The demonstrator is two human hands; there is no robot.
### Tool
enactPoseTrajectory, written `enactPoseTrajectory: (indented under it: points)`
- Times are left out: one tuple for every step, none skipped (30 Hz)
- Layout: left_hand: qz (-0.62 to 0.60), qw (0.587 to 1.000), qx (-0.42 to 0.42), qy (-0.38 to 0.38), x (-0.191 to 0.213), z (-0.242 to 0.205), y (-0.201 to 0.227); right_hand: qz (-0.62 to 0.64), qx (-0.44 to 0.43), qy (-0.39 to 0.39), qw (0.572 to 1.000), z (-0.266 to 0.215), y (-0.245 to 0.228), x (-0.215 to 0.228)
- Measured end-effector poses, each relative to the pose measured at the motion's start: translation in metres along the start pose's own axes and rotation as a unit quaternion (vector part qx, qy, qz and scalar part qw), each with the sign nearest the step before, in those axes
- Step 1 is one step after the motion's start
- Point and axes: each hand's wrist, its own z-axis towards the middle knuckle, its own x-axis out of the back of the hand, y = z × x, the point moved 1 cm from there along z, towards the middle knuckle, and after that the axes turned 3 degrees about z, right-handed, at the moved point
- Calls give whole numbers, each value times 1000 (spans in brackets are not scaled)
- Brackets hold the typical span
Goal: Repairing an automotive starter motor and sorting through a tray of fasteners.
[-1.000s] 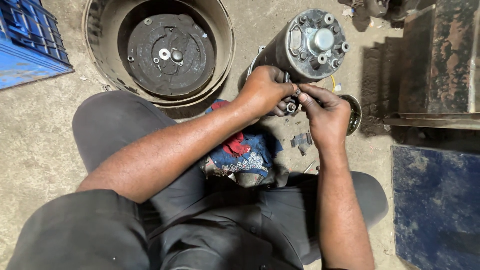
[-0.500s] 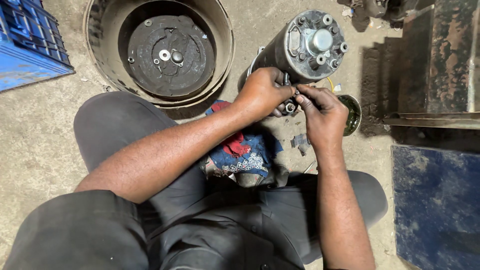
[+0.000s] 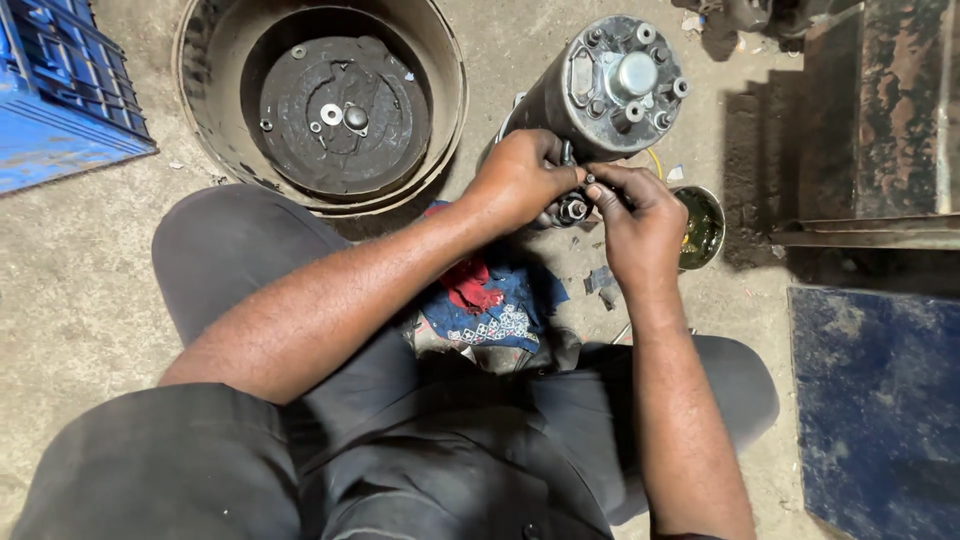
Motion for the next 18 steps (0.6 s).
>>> enactPoseTrajectory:
  points:
    - [1, 1000, 1, -1, 0, 1, -3, 0, -1, 1, 1000, 0, 1, 0]
    - [7, 1000, 24, -3, 0, 5, -5, 11, -13, -6, 1000, 1, 3, 0]
    - [14, 999, 47, -5, 0, 8, -7, 21, -24, -13, 999, 2, 4, 1]
    - [14, 999, 45, -5, 1, 5, -3, 21, -23, -13, 999, 3, 0, 0]
    - [18, 999, 44, -4, 2, 2, 0, 25, -54, -18, 998, 3, -4, -1]
    - [23, 999, 42, -3, 3, -2, 4, 31, -84, -24, 996, 3, -8, -2]
    - [24, 999, 41, -3, 3, -6, 3, 31, -83, -23, 996, 3, -4, -2]
    - [112, 993, -19, 44, 4, -9, 3, 44, -89, -28, 995, 4, 1, -3]
    - [199, 973, -78, 90, 4, -13, 4, 57, -96, -32, 993, 4, 7, -3]
    - [200, 973, -78, 89, 5, -18, 6, 58, -97, -31, 993, 3, 10, -1]
    - [268, 949, -124, 111, 6, -24, 9, 78, -92, -32, 992, 2, 14, 1]
    - [333, 918, -171, 132, 6, -29, 13, 97, -87, -32, 991, 2, 17, 3]
    - [334, 917, -172, 130, 9, -30, 17, 97, -87, -29, 991, 3, 20, 5]
    - [357, 904, -207, 110, 9, -32, 20, 102, -111, -20, 988, 4, 23, 8]
    - [379, 889, -240, 90, 10, -34, 24, 108, -136, -11, 985, 4, 26, 11]
    - [380, 889, -240, 88, 11, -33, 21, 109, -137, -10, 985, 3, 28, 11]
    - [395, 877, -264, 70, 10, -33, 20, 112, -131, -10, 985, 2, 30, 10]
    - [410, 864, -289, 51, 9, -30, 19, 116, -124, -9, 986, 1, 32, 11]
